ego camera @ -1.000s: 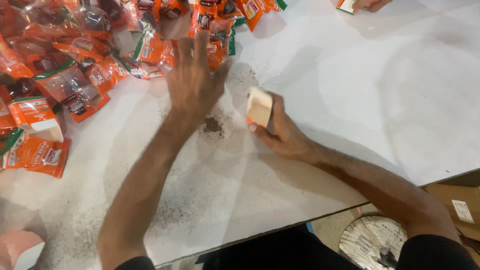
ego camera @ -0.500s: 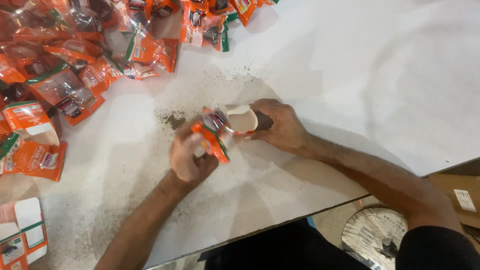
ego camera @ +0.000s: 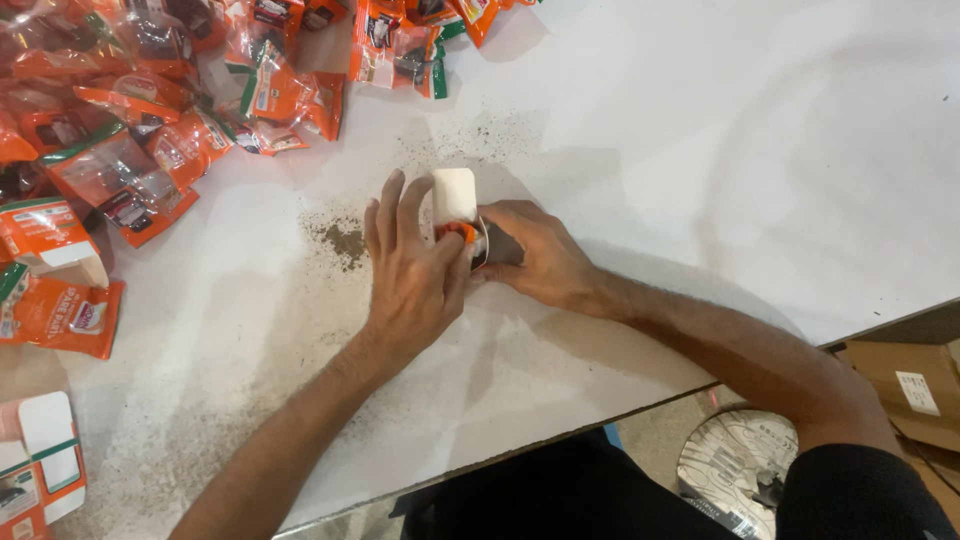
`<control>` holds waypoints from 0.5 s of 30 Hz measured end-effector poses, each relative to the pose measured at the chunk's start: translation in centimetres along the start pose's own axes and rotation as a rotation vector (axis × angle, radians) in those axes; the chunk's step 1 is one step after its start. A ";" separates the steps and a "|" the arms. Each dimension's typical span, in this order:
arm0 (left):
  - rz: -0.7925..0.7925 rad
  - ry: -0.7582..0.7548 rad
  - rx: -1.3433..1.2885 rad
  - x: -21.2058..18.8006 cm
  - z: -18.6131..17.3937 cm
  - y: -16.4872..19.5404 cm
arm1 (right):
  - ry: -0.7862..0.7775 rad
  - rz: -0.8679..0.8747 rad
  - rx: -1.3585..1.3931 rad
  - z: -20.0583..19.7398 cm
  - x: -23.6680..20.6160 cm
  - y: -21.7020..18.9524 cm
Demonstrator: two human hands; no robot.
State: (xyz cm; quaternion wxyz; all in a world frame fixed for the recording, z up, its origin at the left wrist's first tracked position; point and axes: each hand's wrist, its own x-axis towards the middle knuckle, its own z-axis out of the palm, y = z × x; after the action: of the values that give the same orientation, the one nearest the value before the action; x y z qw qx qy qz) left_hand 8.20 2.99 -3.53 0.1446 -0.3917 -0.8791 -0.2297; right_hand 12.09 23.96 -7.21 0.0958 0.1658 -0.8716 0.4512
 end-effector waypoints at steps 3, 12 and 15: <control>-0.306 0.030 -0.416 0.4 0.8 0.0 | -0.024 0.038 -0.017 -0.1 0.3 -0.4; -0.743 -0.068 -0.947 1.9 2.4 -0.6 | 0.009 0.084 0.038 -0.2 0.1 -2.0; -0.686 -0.128 -0.877 1.8 1.4 -1.1 | 0.001 -0.057 -0.110 -0.1 0.1 -2.1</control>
State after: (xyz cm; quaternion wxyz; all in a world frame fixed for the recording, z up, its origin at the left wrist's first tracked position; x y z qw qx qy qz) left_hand 6.03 4.19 -4.24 -0.1685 -0.1197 -0.7853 -0.5835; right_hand 12.82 22.88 -5.57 0.1179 0.1847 -0.8900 0.3998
